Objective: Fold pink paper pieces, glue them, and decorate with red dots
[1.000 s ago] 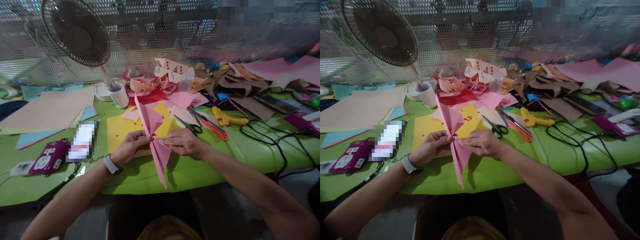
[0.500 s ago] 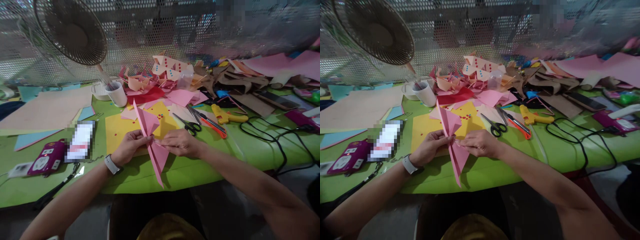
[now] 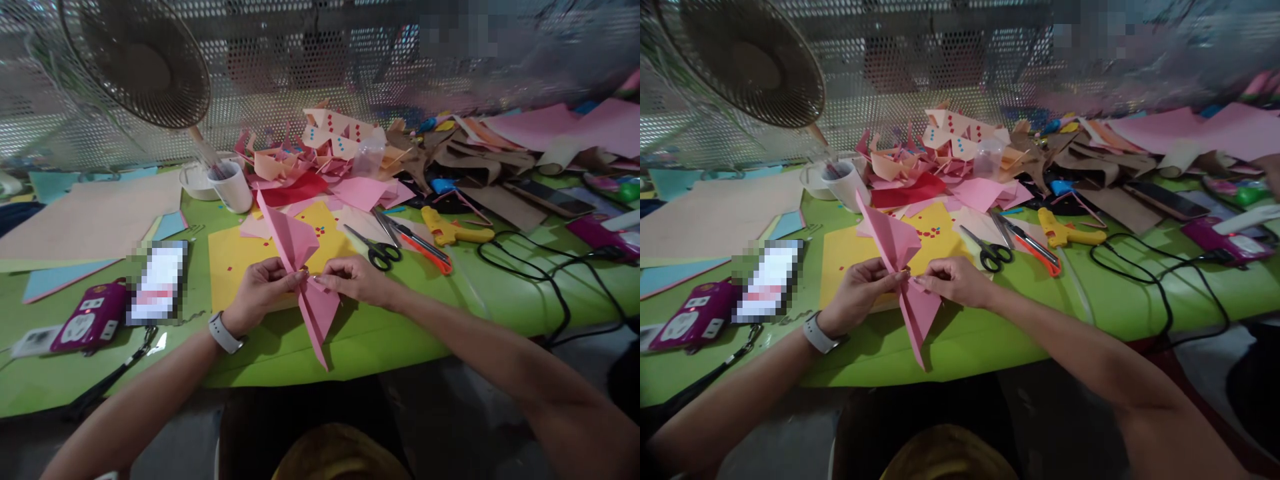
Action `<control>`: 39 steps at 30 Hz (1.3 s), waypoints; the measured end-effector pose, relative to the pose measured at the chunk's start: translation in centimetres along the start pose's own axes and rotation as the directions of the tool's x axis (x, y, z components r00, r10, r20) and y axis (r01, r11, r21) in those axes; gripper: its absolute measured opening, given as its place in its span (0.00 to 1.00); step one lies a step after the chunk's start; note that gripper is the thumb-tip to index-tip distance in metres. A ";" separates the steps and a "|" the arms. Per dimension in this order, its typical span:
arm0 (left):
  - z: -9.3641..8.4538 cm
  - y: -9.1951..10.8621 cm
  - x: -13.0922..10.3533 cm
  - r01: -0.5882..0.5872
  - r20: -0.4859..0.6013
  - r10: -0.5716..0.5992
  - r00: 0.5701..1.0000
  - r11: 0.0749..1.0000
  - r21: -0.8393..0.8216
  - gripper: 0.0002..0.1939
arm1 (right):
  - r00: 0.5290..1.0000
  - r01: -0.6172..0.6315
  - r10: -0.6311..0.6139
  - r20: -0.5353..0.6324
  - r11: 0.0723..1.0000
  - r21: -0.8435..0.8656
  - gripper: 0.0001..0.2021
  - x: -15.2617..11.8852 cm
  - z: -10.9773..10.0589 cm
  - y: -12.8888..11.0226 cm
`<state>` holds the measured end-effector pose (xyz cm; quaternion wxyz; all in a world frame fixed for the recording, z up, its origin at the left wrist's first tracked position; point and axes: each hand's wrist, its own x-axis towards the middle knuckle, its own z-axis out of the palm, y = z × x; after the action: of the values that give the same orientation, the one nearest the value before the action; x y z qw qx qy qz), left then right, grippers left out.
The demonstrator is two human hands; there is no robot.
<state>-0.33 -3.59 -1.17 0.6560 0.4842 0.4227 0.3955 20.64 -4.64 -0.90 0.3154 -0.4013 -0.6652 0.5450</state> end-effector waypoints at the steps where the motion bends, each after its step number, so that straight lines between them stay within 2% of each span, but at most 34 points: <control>1: 0.0 0.0 0.0 0.001 -0.004 -0.001 1.000 1.000 -0.003 0.16 | 1.000 -0.006 0.006 0.002 1.000 0.010 0.17 0.0 0.0 0.1; 10: 0.2 0.4 0.0 0.007 -0.025 -0.007 1.000 1.000 0.027 0.17 | 0.997 -0.069 0.065 0.049 0.994 0.086 0.19 0.2 -0.1 -0.2; 15: 0.1 0.4 -0.1 0.036 -0.010 -0.036 0.999 0.999 0.011 0.17 | 0.999 -0.012 0.010 0.053 0.999 0.040 0.18 0.1 -0.2 0.0; 21: 0.4 0.8 -0.3 0.089 0.094 -0.085 0.992 0.995 -0.047 0.22 | 0.998 0.002 -0.001 0.059 1.000 -0.018 0.18 -0.2 0.0 -0.2; 29: 0.5 1.0 -0.5 0.115 0.107 -0.111 0.988 0.993 -0.036 0.26 | 0.997 0.053 -0.047 0.066 0.994 -0.097 0.16 -0.3 0.1 -0.5; 39: 0.1 1.0 -0.2 0.051 0.089 -0.055 0.995 0.998 0.040 0.25 | 0.997 0.002 0.003 0.077 0.998 -0.060 0.15 -0.3 0.0 -0.8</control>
<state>-0.44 -3.58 -0.11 0.6756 0.5024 0.4126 0.3478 20.59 -5.01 -0.08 0.2772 -0.3894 -0.6927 0.5401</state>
